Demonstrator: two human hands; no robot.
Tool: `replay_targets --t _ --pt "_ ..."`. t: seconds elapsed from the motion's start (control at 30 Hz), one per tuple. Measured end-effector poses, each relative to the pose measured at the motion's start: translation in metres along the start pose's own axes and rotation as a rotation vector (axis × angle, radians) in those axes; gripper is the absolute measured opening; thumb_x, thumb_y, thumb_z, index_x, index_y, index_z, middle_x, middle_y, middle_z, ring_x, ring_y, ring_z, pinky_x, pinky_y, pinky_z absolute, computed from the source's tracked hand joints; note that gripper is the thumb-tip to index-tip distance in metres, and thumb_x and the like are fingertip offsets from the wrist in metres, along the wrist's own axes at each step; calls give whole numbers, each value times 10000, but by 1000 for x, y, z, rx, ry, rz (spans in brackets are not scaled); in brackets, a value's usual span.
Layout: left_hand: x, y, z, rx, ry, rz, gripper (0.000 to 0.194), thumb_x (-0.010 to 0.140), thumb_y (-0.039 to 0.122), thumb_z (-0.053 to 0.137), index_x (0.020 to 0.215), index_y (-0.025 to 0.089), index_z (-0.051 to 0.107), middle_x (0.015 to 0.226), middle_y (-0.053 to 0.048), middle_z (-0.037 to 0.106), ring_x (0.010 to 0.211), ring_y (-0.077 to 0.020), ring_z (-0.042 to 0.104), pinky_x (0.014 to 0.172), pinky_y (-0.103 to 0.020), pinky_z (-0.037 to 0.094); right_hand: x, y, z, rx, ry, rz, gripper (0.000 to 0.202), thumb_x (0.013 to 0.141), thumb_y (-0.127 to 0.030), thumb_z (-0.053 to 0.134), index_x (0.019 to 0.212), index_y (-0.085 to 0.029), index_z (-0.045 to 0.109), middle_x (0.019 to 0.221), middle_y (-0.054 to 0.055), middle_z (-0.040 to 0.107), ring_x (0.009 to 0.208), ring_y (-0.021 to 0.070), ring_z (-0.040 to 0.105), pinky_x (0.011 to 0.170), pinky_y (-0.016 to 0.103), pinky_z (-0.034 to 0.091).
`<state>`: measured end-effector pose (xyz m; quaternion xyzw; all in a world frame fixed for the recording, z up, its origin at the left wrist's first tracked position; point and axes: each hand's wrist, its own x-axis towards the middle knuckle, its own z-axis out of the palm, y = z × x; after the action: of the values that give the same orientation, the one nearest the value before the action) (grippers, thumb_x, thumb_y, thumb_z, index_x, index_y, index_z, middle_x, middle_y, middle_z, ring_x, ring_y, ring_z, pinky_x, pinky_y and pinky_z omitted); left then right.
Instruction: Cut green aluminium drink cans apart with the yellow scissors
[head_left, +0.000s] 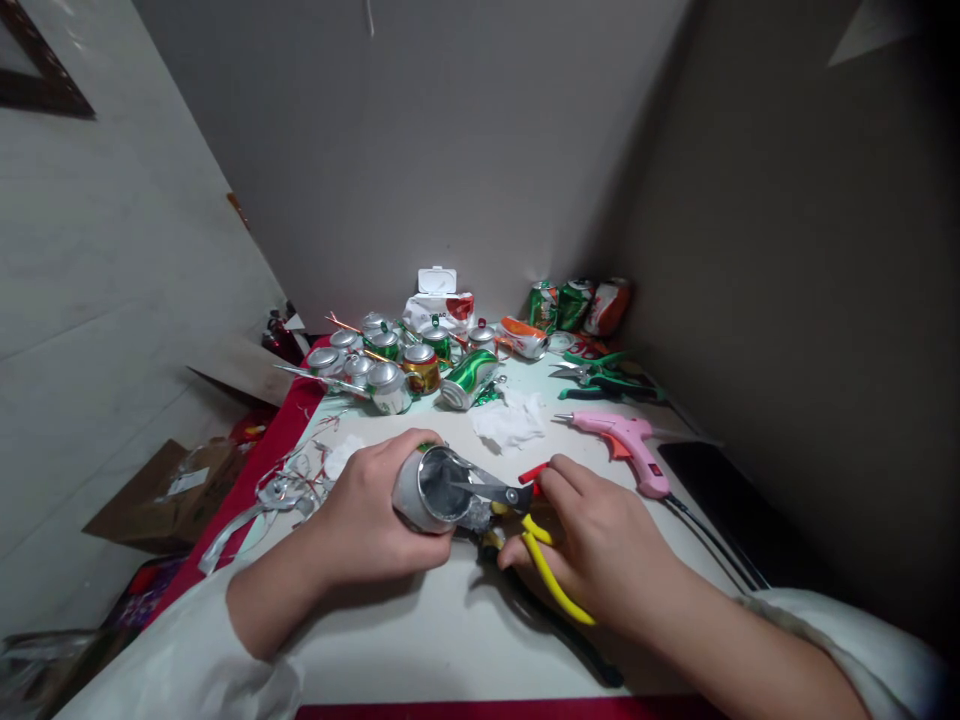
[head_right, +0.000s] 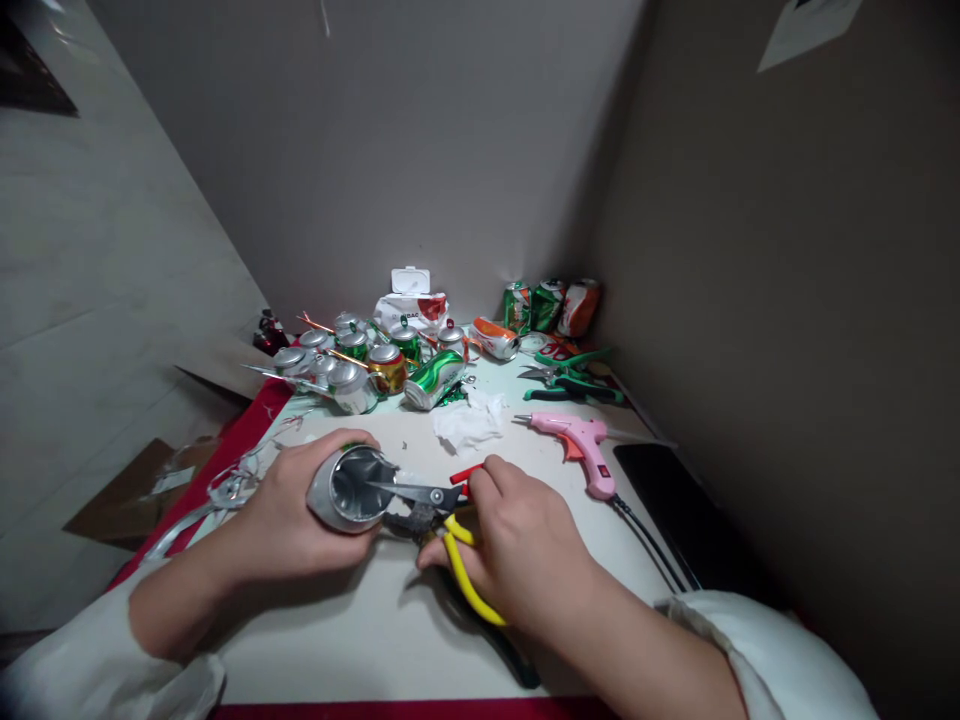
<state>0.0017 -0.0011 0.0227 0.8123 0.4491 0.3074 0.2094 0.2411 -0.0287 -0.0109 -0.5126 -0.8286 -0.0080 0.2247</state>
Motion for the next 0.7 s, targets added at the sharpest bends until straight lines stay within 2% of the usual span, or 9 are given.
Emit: replay_targets --t 0.17,0.47,0.6,0.7 --pt "-1 1 6 1 29 -42 458 576 154 720 1003 225 572 819 45 643 696 -129 585 650 -221 467 0 0 3 -156 96 -67 462 885 -581 515 744 -153 614 704 52 584 548 181 543 534 298 297" --pt "-2 -2 13 -27 14 -119 440 589 170 716 999 234 567 811 46 636 687 -133 584 628 -229 460 2 5 7 -245 187 -104 338 861 -425 575 674 -148 626 623 45 572 510 154 502 520 301 217" --pt "-3 -1 14 -49 8 -96 416 597 157 700 983 228 562 790 48 625 666 -129 572 611 -230 458 1 9 4 -139 97 -86 333 886 -402 550 683 -147 619 634 42 562 506 142 477 519 295 213" --pt "-3 1 14 -104 -7 -78 422 598 140 691 988 225 556 788 51 628 667 -125 580 609 -221 470 3 7 -4 124 -107 25 356 884 -428 564 643 -166 560 633 14 535 512 113 438 516 265 248"
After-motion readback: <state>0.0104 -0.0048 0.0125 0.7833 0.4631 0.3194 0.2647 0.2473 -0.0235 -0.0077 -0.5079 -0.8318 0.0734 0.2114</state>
